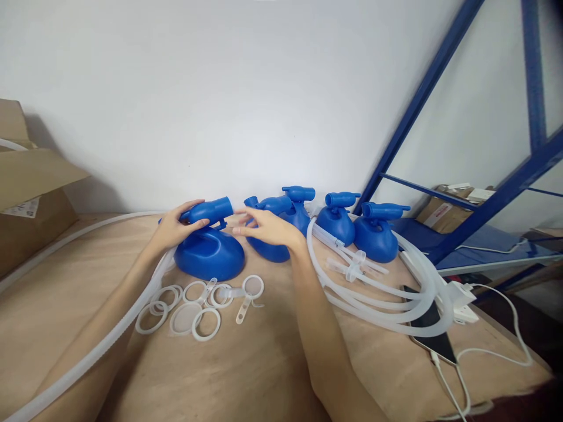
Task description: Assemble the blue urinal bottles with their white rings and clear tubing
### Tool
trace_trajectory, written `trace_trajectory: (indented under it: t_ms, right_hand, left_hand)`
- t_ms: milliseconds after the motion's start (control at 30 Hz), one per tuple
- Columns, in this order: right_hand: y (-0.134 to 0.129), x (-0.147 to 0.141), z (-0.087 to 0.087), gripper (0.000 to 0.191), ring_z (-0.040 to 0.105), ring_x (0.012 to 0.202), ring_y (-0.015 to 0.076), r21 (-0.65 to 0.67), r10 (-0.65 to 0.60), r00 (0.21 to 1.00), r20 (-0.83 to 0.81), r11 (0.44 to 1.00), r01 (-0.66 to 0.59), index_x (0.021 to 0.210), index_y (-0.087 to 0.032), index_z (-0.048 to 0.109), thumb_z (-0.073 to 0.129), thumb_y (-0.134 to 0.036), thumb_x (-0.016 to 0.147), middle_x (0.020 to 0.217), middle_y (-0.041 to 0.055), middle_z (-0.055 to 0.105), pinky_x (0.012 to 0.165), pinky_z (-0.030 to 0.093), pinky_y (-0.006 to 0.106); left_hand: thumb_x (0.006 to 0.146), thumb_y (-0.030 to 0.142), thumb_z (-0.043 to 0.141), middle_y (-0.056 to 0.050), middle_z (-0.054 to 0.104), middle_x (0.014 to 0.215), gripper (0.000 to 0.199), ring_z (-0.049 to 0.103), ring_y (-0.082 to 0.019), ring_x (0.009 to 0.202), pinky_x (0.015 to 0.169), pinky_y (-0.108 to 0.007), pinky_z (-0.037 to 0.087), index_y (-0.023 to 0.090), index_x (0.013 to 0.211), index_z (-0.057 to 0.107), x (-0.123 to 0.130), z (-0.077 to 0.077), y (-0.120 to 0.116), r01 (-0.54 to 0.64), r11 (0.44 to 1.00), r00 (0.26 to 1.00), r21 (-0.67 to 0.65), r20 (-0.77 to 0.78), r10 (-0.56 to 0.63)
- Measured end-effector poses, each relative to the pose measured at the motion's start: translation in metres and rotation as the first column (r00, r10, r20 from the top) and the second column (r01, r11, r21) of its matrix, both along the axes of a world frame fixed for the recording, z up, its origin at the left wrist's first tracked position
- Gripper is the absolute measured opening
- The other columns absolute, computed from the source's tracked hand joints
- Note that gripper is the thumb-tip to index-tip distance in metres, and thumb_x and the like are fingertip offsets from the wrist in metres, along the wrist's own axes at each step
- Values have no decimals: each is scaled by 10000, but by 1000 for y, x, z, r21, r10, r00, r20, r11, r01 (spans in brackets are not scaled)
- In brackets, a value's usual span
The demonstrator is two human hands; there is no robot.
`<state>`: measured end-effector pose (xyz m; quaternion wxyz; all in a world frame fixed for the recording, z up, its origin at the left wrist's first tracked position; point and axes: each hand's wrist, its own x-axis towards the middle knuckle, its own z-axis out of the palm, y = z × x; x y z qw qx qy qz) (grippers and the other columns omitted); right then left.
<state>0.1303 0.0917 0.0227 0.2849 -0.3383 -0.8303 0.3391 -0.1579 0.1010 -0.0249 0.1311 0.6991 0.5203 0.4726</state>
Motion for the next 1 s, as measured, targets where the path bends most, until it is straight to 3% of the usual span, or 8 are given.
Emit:
trace_trajectory:
  t_ms: [100,300,367,467,633,833,1000]
  right_hand:
    - [20,-19,-21,420,692,1145,237,96,-242,944,-226,958,269,1352,-228,685,678,-436,987,1364,117,692,1071,514,408]
    - [55,-58,-60,266,695,1125,234,-4,-262,836,-482,955,297,1027,-180,724,594,-412,1011,1164,105,753,1069,498,375]
    - [60,-61,-66,289,679,1165,239,-23,-265,812,-520,955,297,943,-195,700,620,-469,984,1266,116,716,1080,488,373]
    - [63,-61,-70,334,645,1258,248,-21,-200,817,-541,974,225,913,-212,651,599,-536,979,1432,120,640,1096,476,378]
    - [65,-60,-75,313,655,1237,243,14,-159,834,-528,980,197,949,-226,602,525,-525,1000,1264,78,727,1102,451,381]
    - [64,-59,-75,364,632,1244,235,35,-109,838,-534,988,151,896,-225,583,486,-559,1004,1276,80,712,1101,447,350]
    - [56,-55,-69,326,636,1232,220,80,-123,876,-466,980,181,952,-235,587,450,-521,1029,1271,58,719,1095,442,339]
  left_hand:
    - [747,704,763,-126,717,1390,826,664,-380,1278,1105,-468,544,182,1383,694,-1,0,0,12,1000,1000,-6,-14,-12]
    - [725,722,780,-134,712,1393,866,661,-385,1278,1105,-478,540,179,1392,682,-4,2,1,58,998,998,-38,-8,-58]
    - [707,724,796,-141,703,1404,887,657,-388,1281,1096,-471,547,171,1390,681,-6,2,1,89,995,996,-55,10,-88]
    - [691,717,816,-148,699,1407,903,665,-385,1269,1079,-461,559,169,1393,676,-7,2,2,117,990,992,-72,49,-114]
    - [667,708,839,-152,717,1375,905,682,-383,1240,1046,-442,583,163,1374,693,-5,3,0,108,991,992,-77,75,-102]
    - [638,726,841,-144,736,1348,907,690,-383,1233,1032,-427,598,172,1346,717,-1,6,-5,90,993,993,-83,87,-83]
    - [606,725,861,-153,729,1365,930,686,-391,1246,1044,-438,596,177,1344,722,-2,5,-4,107,990,988,-87,124,-96]
